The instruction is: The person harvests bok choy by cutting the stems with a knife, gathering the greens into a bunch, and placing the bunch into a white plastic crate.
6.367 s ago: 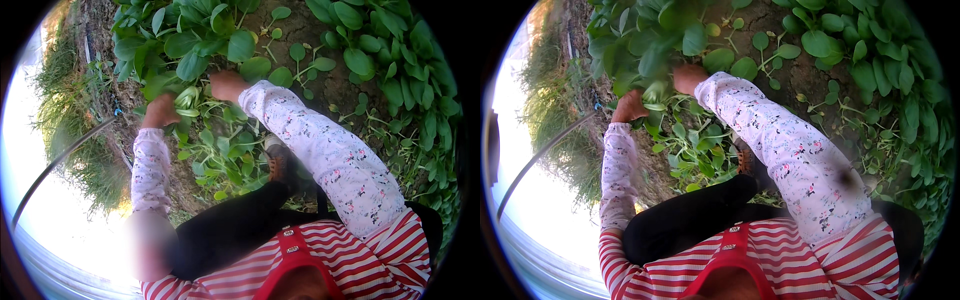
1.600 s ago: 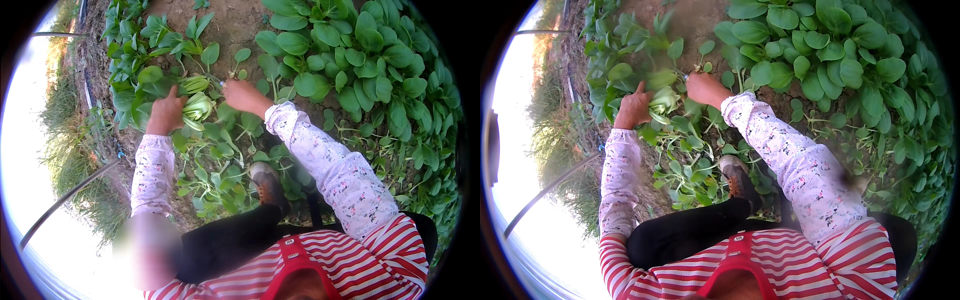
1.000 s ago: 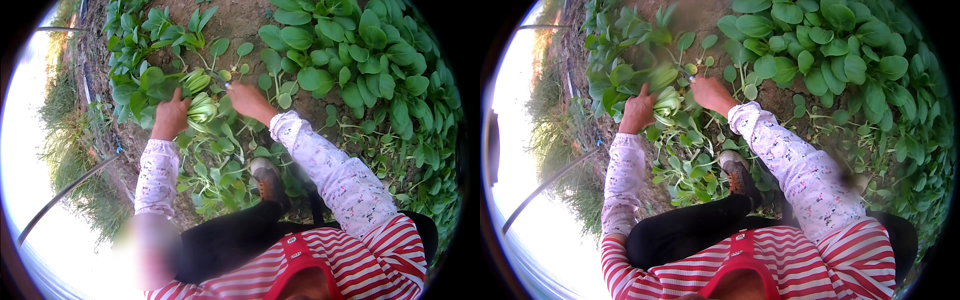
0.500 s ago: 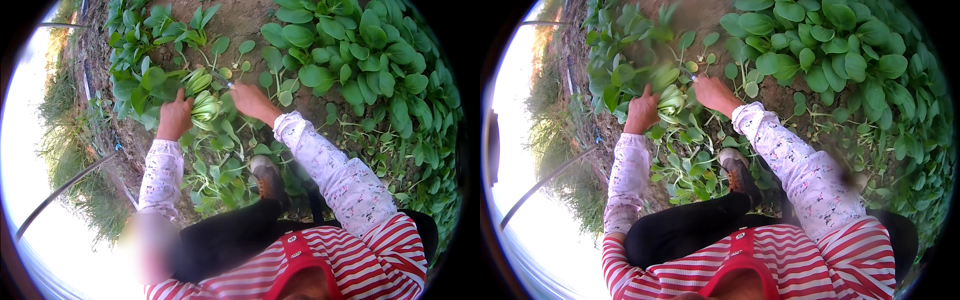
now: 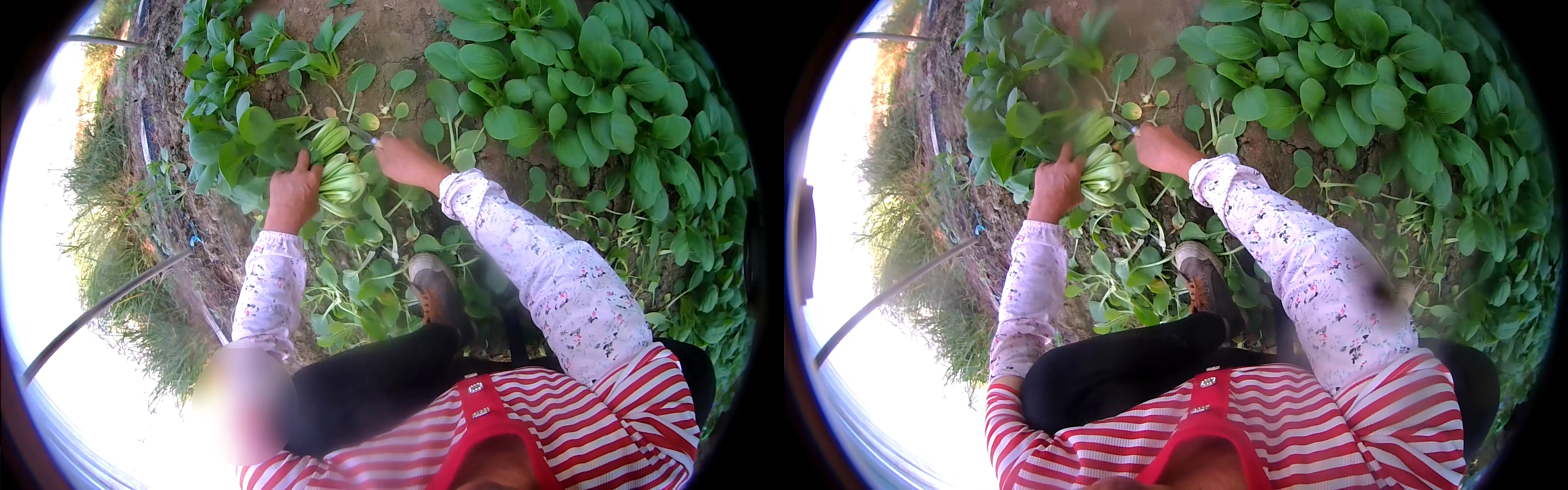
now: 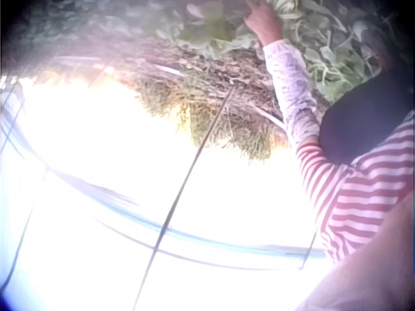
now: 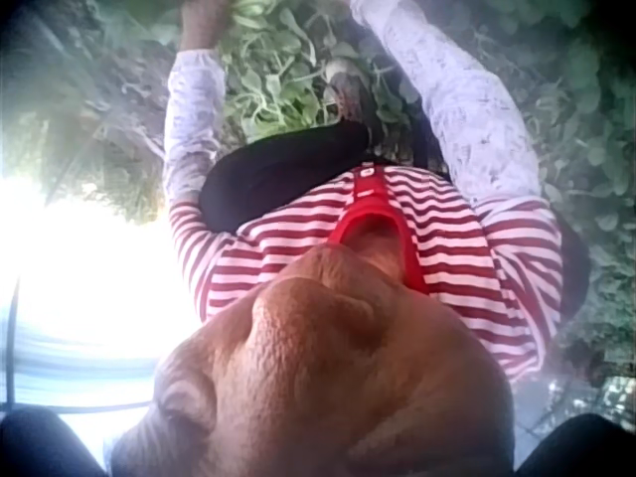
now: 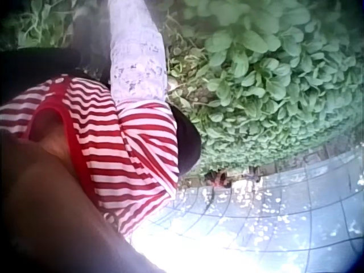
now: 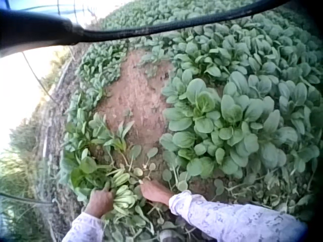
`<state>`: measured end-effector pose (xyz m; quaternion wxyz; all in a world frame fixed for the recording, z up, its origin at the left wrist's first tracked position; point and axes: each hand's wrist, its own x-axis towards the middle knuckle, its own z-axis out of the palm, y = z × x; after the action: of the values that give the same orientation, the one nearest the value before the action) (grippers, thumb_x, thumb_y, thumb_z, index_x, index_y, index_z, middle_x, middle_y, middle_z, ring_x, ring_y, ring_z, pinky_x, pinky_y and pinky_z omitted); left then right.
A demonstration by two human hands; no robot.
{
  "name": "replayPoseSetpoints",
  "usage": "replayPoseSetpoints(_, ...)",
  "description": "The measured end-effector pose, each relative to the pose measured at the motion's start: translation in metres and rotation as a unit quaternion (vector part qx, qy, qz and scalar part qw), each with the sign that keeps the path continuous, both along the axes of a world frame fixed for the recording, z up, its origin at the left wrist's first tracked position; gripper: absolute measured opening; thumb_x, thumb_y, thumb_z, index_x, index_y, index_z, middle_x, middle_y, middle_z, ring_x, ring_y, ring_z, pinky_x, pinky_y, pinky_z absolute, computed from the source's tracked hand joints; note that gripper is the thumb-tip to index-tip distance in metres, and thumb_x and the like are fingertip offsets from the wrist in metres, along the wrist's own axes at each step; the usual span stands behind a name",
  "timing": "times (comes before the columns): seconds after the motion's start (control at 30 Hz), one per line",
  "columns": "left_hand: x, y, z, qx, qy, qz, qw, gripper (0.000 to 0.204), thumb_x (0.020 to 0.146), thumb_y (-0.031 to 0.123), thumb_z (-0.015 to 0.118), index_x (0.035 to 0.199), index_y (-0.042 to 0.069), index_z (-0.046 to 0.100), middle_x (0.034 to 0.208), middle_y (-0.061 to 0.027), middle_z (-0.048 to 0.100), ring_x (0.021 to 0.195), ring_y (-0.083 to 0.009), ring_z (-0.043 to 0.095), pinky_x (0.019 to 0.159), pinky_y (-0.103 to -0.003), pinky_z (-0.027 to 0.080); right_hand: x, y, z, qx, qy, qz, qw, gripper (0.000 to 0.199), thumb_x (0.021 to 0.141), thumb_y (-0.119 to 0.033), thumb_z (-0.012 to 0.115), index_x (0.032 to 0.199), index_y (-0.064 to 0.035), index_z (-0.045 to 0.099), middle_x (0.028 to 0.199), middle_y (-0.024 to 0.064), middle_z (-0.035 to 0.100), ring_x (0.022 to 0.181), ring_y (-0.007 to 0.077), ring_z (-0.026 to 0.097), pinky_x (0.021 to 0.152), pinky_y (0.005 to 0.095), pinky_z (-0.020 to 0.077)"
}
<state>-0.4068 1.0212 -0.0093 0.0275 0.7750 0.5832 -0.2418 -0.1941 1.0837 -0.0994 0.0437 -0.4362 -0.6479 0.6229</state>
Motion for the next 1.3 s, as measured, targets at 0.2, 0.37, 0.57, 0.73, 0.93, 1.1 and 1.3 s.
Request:
replayPoseSetpoints(0.2,0.002,-0.002,0.021,0.005,-0.005,0.023,1.000,0.022,0.064,0.005,0.066,0.085,0.010,0.062,0.109,-0.0126,0.057,0.074,-0.0308,0.066,0.068,-0.042,0.051,0.016,-0.015,-0.002,0.065,0.006,-0.038,0.997,0.033,0.094,-0.022,0.046,0.102,0.0064,0.060,0.091,0.0305,0.064,0.083,0.0464,0.064,0.076,0.0522,0.0507)
replayPoseSetpoints(0.37,0.008,-0.010,0.050,-0.003,-0.018,0.049,0.999,0.023,0.061,0.006,0.069,0.083,0.011,0.063,0.105,-0.0099,0.057,0.071,-0.0313,0.065,0.068,-0.043,0.050,-0.010,0.006,0.021,0.119,0.061,-0.081,0.988,0.030,0.096,-0.026,0.050,0.102,0.0032,0.050,0.086,0.0270,0.064,0.082,0.0476,0.060,0.073,0.0544,0.0462)
replayPoseSetpoints(0.57,0.003,0.021,0.029,-0.058,0.013,0.100,0.993,0.030,0.056,0.008,0.073,0.084,0.013,0.065,0.152,-0.0262,0.025,0.085,-0.0324,0.069,0.072,-0.042,0.055,-0.059,0.045,0.029,0.153,0.027,0.014,0.988,0.034,0.097,-0.026,0.045,0.111,0.0038,0.054,0.098,0.0296,0.065,0.096,0.0445,0.063,0.086,0.0518,0.0479)
replayPoseSetpoints(0.73,-0.035,0.030,0.022,-0.093,-0.047,0.137,0.985,0.053,0.049,0.013,0.080,0.100,0.017,0.069,0.154,-0.0266,0.019,0.090,-0.0368,0.068,0.079,-0.042,0.055,-0.064,0.039,0.028,0.148,0.029,0.120,0.981,0.037,0.097,-0.030,0.044,0.116,-0.0005,0.056,0.103,0.0257,0.065,0.100,0.0435,0.061,0.088,0.0520,0.0460)
replayPoseSetpoints(0.93,-0.054,0.030,0.006,-0.138,-0.079,0.171,0.972,0.069,0.049,0.019,0.081,0.116,0.017,0.064,0.141,-0.0184,0.044,0.101,-0.0368,0.064,0.083,-0.044,0.054,-0.058,0.051,0.026,0.141,-0.011,0.077,0.987,0.043,0.094,-0.018,0.042,0.132,0.0006,0.048,0.111,0.0290,0.063,0.106,0.0433,0.060,0.092,0.0506,0.0460)
replayPoseSetpoints(1.1,-0.055,0.025,0.005,-0.133,-0.066,0.164,0.975,0.063,0.050,0.018,0.079,0.111,0.013,0.065,0.137,-0.0141,0.048,0.097,-0.0358,0.065,0.080,-0.044,0.055,-0.062,0.052,0.026,0.139,-0.046,0.116,0.982,0.048,0.089,-0.013,0.043,0.135,-0.0006,0.047,0.113,0.0277,0.063,0.108,0.0424,0.060,0.093,0.0493,0.0463)
replayPoseSetpoints(1.3,-0.047,0.022,0.001,-0.078,-0.072,0.103,0.989,0.053,0.053,0.016,0.076,0.105,0.011,0.065,0.128,-0.0115,0.056,0.094,-0.0322,0.066,0.076,-0.042,0.055,-0.065,0.068,0.020,0.123,-0.057,0.140,0.981,0.049,0.087,-0.016,0.046,0.133,-0.0005,0.052,0.117,0.0246,0.063,0.109,0.0404,0.061,0.094,0.0479,0.0465)
